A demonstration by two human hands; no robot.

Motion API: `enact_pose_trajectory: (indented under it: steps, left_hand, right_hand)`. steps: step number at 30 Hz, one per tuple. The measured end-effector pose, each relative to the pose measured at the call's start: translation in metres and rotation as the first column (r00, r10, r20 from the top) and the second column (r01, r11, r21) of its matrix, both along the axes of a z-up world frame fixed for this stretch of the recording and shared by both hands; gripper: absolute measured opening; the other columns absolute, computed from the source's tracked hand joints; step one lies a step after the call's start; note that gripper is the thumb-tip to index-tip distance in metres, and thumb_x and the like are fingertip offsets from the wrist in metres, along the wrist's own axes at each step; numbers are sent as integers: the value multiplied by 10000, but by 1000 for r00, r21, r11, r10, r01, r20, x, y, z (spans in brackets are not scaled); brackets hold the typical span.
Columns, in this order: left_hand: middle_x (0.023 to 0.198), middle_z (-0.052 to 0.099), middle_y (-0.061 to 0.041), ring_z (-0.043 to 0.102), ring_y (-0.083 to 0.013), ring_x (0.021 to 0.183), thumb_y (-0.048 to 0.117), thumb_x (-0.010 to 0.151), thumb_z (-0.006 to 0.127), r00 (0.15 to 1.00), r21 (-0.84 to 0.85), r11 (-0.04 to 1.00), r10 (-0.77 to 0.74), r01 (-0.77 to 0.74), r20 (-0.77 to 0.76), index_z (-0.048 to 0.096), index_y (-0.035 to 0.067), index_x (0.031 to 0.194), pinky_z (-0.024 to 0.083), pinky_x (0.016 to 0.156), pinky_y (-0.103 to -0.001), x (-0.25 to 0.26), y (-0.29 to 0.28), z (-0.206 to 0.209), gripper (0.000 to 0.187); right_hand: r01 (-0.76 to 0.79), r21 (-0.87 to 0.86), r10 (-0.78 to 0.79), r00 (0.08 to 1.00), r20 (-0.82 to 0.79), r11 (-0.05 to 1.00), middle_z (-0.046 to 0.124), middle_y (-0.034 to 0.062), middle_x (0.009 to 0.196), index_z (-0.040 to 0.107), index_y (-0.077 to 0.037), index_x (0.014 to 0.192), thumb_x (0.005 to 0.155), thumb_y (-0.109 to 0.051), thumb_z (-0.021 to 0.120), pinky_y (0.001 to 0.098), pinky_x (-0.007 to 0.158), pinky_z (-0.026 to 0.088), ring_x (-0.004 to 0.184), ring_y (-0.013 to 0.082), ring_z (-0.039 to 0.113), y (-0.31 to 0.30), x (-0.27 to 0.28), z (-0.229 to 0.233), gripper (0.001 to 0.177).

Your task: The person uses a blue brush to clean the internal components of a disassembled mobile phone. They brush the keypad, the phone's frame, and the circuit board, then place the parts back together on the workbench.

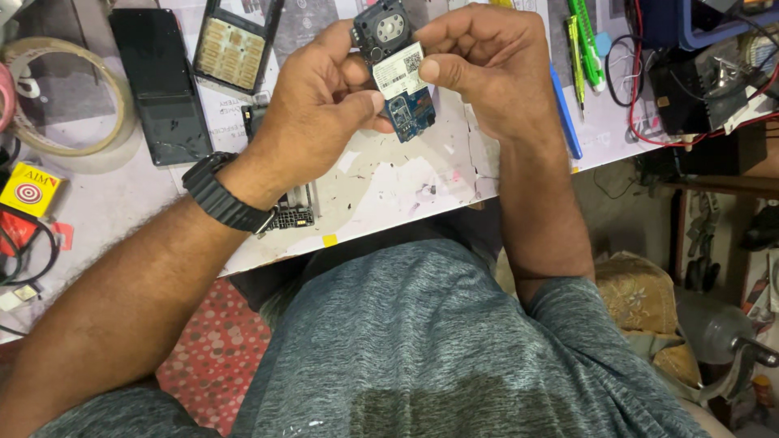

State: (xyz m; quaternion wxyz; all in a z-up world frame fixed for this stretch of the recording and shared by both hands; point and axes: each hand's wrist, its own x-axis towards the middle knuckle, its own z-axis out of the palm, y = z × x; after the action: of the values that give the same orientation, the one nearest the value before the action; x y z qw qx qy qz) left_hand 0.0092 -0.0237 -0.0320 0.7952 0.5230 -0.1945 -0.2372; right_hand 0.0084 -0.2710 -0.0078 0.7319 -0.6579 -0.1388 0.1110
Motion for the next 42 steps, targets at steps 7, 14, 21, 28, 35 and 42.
enact_pose_trajectory:
  steps: [7, 14, 21, 28, 35, 42]
  left_hand:
    - [1135, 703, -68, 740, -111, 1003, -115, 1017, 562, 998, 76, 997, 20, -24, 62, 458, -9, 1433, 650, 847, -263, 1, 0, -1, 442]
    - [1077, 716, -30, 740, -85, 985, -55, 1054, 603, 997, 101, 992, 70, -71, 21, 497, -12, 1367, 679, 817, -238, 0, -2, -4, 333]
    - [976, 681, -7, 708, -65, 895, -68, 1037, 622, 994, 103, 988, 113, -113, 7, 525, -3, 1372, 660, 777, -232, 1, -3, -4, 354]
    - [986, 672, -28, 707, -87, 881, -73, 1016, 655, 994, 118, 988, 101, -104, 36, 532, -13, 1370, 663, 786, -247, 1, -1, -4, 379]
    - [1028, 710, -56, 735, -108, 938, -85, 1011, 668, 995, 88, 992, 91, -94, 40, 526, -14, 1361, 672, 812, -257, 2, -1, -3, 384]
    - [1049, 725, -72, 753, -122, 947, -100, 998, 672, 991, 140, 985, 88, -102, 99, 518, -15, 1337, 682, 824, -257, 1, 0, -3, 382]
  right_hand:
    - [27, -25, -26, 999, 40, 999, 748, 169, 1087, 674, 89, 1223, 1027, 91, 770, 263, 861, 619, 956, 163, 746, 4, 0, -4, 219]
    - [103, -143, -87, 990, 110, 984, 753, 151, 1072, 677, 77, 1185, 1022, 94, 766, 246, 797, 615, 899, 131, 738, 14, -3, -4, 186]
    - [169, -195, -122, 965, 230, 966, 743, 127, 1087, 675, 68, 1179, 1020, 67, 772, 250, 856, 606, 932, 118, 721, 21, -11, -5, 186]
    - [127, -204, -93, 981, 169, 971, 756, 131, 1088, 689, 76, 1170, 1022, 73, 758, 241, 836, 591, 930, 119, 722, 16, -10, -2, 163]
    - [99, -74, -91, 990, 107, 992, 757, 161, 1087, 687, 91, 1178, 1031, 37, 766, 263, 834, 625, 921, 150, 745, 15, -6, -2, 175]
    - [92, -23, -91, 994, 67, 995, 762, 173, 1070, 693, 90, 1166, 1021, 53, 766, 267, 814, 629, 891, 161, 753, 12, -5, -3, 166]
